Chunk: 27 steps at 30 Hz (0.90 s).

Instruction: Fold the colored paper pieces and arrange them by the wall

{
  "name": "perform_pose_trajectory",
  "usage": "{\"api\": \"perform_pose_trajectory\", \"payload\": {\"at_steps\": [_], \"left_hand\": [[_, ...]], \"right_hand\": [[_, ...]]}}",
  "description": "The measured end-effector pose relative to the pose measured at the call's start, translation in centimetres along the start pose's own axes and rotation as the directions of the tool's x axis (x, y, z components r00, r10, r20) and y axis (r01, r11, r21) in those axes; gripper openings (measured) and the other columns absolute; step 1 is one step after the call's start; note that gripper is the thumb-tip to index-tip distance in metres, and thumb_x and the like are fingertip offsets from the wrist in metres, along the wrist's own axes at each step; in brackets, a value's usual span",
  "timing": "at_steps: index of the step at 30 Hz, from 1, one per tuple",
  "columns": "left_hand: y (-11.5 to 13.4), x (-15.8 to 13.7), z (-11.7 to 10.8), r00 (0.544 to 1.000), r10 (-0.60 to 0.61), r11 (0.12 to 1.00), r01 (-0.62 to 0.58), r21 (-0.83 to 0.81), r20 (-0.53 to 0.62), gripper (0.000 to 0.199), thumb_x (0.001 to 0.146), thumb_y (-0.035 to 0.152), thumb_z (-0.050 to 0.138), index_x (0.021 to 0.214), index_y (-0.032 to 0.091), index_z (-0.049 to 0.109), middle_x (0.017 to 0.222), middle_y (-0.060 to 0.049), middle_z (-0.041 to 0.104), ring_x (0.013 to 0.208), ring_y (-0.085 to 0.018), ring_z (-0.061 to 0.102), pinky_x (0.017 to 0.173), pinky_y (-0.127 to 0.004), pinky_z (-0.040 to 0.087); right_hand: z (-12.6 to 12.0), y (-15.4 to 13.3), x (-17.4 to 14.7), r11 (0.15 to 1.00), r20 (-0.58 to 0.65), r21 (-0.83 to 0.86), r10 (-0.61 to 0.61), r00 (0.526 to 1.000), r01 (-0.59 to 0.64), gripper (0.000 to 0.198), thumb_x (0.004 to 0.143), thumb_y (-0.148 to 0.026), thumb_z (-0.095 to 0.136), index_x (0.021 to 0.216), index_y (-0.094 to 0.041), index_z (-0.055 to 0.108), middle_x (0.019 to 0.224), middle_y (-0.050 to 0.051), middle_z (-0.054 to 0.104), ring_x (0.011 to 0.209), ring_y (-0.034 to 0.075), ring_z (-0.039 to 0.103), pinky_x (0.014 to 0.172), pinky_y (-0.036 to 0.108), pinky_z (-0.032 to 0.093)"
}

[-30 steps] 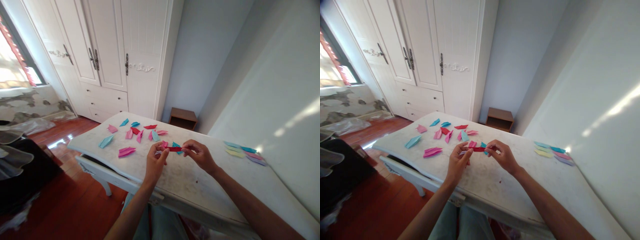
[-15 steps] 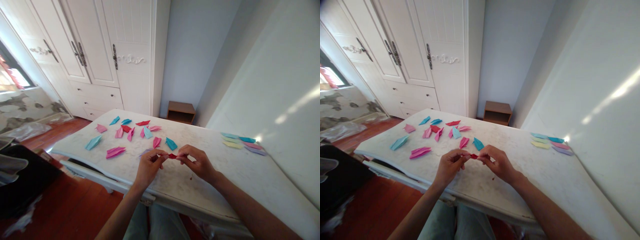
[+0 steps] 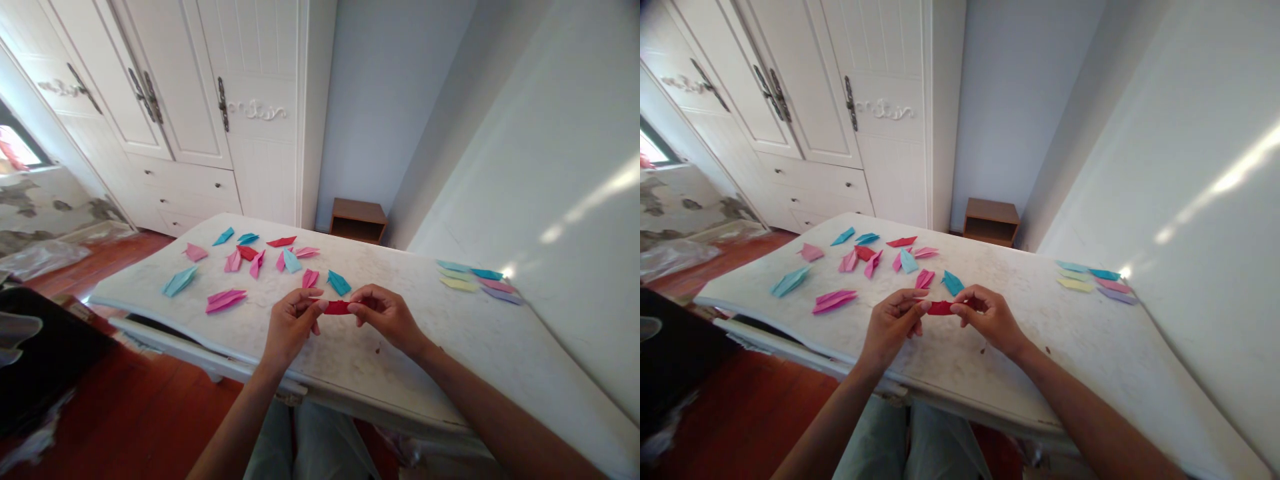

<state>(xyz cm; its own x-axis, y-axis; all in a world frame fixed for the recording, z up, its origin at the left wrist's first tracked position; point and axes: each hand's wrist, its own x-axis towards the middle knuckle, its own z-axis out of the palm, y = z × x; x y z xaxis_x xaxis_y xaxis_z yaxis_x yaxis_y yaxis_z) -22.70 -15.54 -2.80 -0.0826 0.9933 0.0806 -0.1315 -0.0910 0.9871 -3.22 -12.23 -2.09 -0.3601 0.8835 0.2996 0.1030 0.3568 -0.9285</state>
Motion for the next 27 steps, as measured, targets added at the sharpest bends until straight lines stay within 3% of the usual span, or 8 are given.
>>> {"api": "perform_pose_trajectory", "payload": {"at_steps": [3,8,12,16,19,23,27], "left_hand": [[0.0,-0.1,-0.1,1.0,0.004,1.0,-0.004,-0.002,-0.005,0.038,0.074,0.043,0.072,0.096,0.013,0.067,0.053,0.002,0.062,0.039,-0.007,0.05,0.038,-0.016,0.033],[-0.4,0.1,-0.3,0.999,0.01,1.0,-0.01,-0.016,-0.035,0.038,0.073,0.043,0.074,0.095,0.014,0.066,0.051,0.004,0.06,0.04,-0.007,0.05,0.038,-0.016,0.033],[-0.7,0.3,-0.3,0.999,0.016,1.0,-0.017,-0.014,-0.034,0.038,0.072,0.043,0.075,0.093,0.014,0.065,0.058,0.001,0.064,0.042,-0.007,0.05,0.039,-0.016,0.034],[-0.5,0.3,-0.3,1.0,0.004,1.0,-0.004,-0.011,-0.027,0.039,0.072,0.042,0.075,0.096,0.014,0.064,0.078,-0.005,0.071,0.045,-0.007,0.052,0.04,-0.017,0.036],[-0.3,0.2,-0.3,0.999,-0.001,1.0,0.001,-0.007,-0.033,0.039,0.073,0.043,0.074,0.096,0.013,0.064,0.082,-0.007,0.072,0.046,-0.007,0.052,0.042,-0.017,0.038],[-0.1,0.2,-0.3,1.0,0.0,0.999,0.001,0.045,-0.02,0.039,0.071,0.044,0.074,0.094,0.013,0.066,0.077,-0.007,0.071,0.047,-0.008,0.053,0.042,-0.018,0.039],[0.1,0.2,-0.2,1.0,-0.009,0.996,0.01,0.089,-0.004,0.039,0.07,0.046,0.073,0.092,0.013,0.067,0.075,-0.006,0.071,0.047,-0.009,0.053,0.041,-0.018,0.038]], "right_hand": [[0.0,0.2,0.3,0.995,-0.037,0.076,0.066,0.997,-0.063,0.027,0.076,-0.042,0.075,0.083,-0.018,0.065,0.07,0.0,0.065,0.05,0.01,0.059,0.047,0.023,0.05],[0.1,0.5,0.7,0.967,0.022,0.182,0.176,0.984,-0.177,0.036,0.069,-0.042,0.079,0.092,-0.017,0.065,0.064,-0.003,0.063,0.044,0.009,0.055,0.041,0.021,0.047],[0.0,0.4,0.9,0.958,-0.029,0.225,0.187,0.982,-0.175,0.037,0.067,-0.042,0.08,0.09,-0.017,0.065,0.066,-0.004,0.063,0.042,0.006,0.052,0.038,0.019,0.045],[-1.2,0.5,1.5,0.96,-0.134,0.238,0.186,0.973,-0.15,0.034,0.067,-0.041,0.078,0.088,-0.017,0.064,0.066,-0.005,0.062,0.044,0.006,0.051,0.042,0.019,0.045],[-3.0,1.1,2.3,0.97,-0.259,0.218,0.165,0.952,-0.109,0.033,0.069,-0.04,0.075,0.09,-0.017,0.064,0.068,-0.004,0.062,0.046,0.006,0.052,0.044,0.019,0.043],[-6.7,2.2,3.3,0.988,-0.449,0.134,0.133,0.884,-0.08,0.033,0.069,-0.038,0.071,0.092,-0.016,0.063,0.065,-0.006,0.059,0.044,0.005,0.048,0.042,0.018,0.038],[-11.8,3.2,3.9,0.977,-0.556,0.027,0.192,0.809,-0.214,0.042,0.065,-0.041,0.068,0.097,-0.016,0.059,0.052,-0.01,0.049,0.038,0.006,0.042,0.038,0.019,0.031]]}}
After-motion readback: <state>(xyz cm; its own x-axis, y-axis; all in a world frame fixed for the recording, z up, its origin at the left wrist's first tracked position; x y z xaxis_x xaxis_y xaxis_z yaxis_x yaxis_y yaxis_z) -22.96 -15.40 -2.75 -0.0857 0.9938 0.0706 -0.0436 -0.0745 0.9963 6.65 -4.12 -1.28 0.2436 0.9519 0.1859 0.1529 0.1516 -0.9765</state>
